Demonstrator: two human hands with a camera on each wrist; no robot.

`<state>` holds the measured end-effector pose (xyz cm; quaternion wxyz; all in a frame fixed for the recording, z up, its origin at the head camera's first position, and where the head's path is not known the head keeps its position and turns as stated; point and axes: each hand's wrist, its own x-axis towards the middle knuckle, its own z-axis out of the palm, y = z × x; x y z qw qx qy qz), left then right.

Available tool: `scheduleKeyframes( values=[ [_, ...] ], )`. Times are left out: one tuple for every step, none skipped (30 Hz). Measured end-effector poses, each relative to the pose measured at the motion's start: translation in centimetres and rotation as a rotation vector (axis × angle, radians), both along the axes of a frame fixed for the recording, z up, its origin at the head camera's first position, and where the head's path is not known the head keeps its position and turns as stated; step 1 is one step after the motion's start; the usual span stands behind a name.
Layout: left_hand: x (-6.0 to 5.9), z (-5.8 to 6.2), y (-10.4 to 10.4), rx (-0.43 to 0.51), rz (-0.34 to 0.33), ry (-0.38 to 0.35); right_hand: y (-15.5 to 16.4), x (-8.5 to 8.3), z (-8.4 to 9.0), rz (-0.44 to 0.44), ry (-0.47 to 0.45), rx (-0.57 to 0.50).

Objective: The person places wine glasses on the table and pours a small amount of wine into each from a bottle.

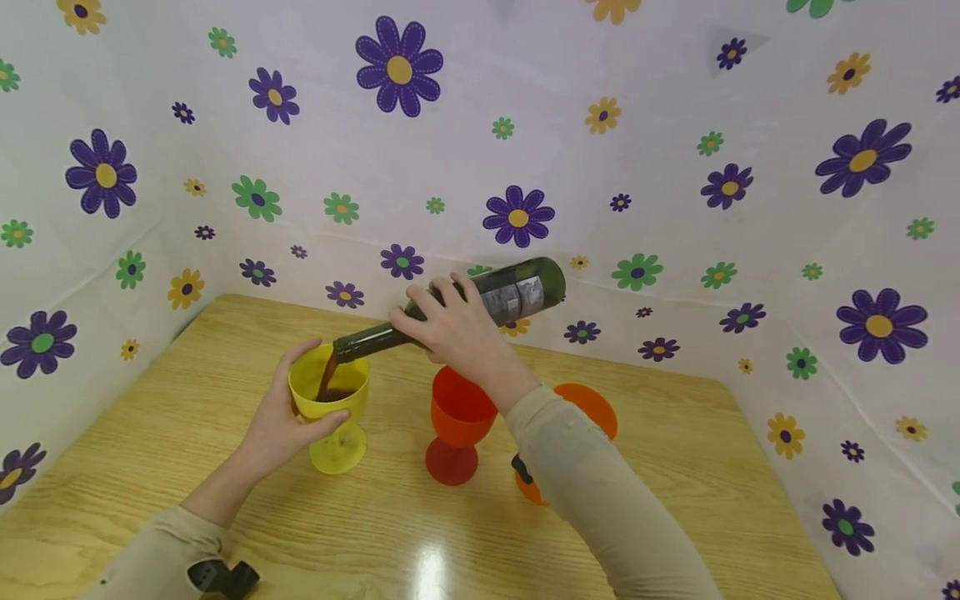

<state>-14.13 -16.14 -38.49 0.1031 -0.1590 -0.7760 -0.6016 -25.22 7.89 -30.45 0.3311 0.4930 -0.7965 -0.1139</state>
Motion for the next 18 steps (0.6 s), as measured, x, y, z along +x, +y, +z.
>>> scheduleKeyframes(
  values=[
    [0.0, 0.0, 0.0, -0.002, 0.002, -0.001, 0.0, 0.0, 0.0, -0.001, -0.001, 0.0],
    [0.0, 0.0, 0.0, -0.003, 0.002, -0.003, 0.0, 0.0, 0.0, -0.002, -0.001, 0.0],
    [0.0, 0.0, 0.0, -0.005, 0.003, -0.003, 0.0, 0.0, 0.0, -0.002, 0.0, 0.0],
    [0.0, 0.0, -0.1, -0.005, 0.003, -0.003, 0.0, 0.0, 0.0, -0.004, 0.001, 0.0],
    [0.0, 0.0, -0.1, -0.007, 0.005, -0.003, 0.0, -0.1, 0.0, -0.003, 0.004, -0.001],
    [0.0, 0.0, -0.1, -0.011, 0.007, -0.003, 0.0, -0.1, 0.0, -0.002, 0.008, 0.0],
    [0.0, 0.0, -0.1, -0.015, 0.007, 0.0, 0.0, -0.1, 0.0, -0.003, 0.011, 0.001],
    [-0.2, -0.3, -0.1, -0.014, 0.007, 0.0, 0.1, -0.1, 0.0, -0.003, 0.013, 0.002],
    [-0.4, -0.6, -0.2, -0.016, 0.009, 0.002, 0.1, -0.1, 0.0, -0.003, 0.016, 0.002],
    [-0.7, -1.0, -0.3, -0.018, 0.011, 0.003, 0.1, -0.1, 0.0, -0.004, 0.018, 0.003],
    [-0.9, -1.4, -0.4, -0.018, 0.012, 0.004, 0.1, -0.1, 0.0, -0.003, 0.019, 0.004],
    [-1.1, -1.9, -0.5, -0.017, 0.013, 0.005, 0.1, -0.1, 0.1, -0.004, 0.021, 0.006],
    [-1.4, -2.3, -0.6, -0.012, 0.012, 0.008, 0.1, -0.1, 0.1, -0.005, 0.018, 0.007],
    [-1.6, -2.8, -0.7, -0.008, 0.012, 0.009, 0.0, -0.1, 0.1, -0.004, 0.018, 0.009],
    [-1.7, -3.0, -0.7, -0.008, 0.013, 0.013, 0.0, -0.1, 0.0, -0.004, 0.017, 0.011],
    [-1.7, -3.1, -0.8, -0.007, 0.013, 0.015, 0.0, -0.1, 0.0, -0.004, 0.015, 0.013],
    [-1.7, -3.1, -0.8, -0.007, 0.014, 0.018, 0.0, -0.1, 0.0, -0.004, 0.012, 0.016],
    [-1.7, -3.2, -0.8, -0.007, 0.014, 0.02, 0.0, -0.1, 0.0, -0.004, 0.009, 0.02]
  ],
)
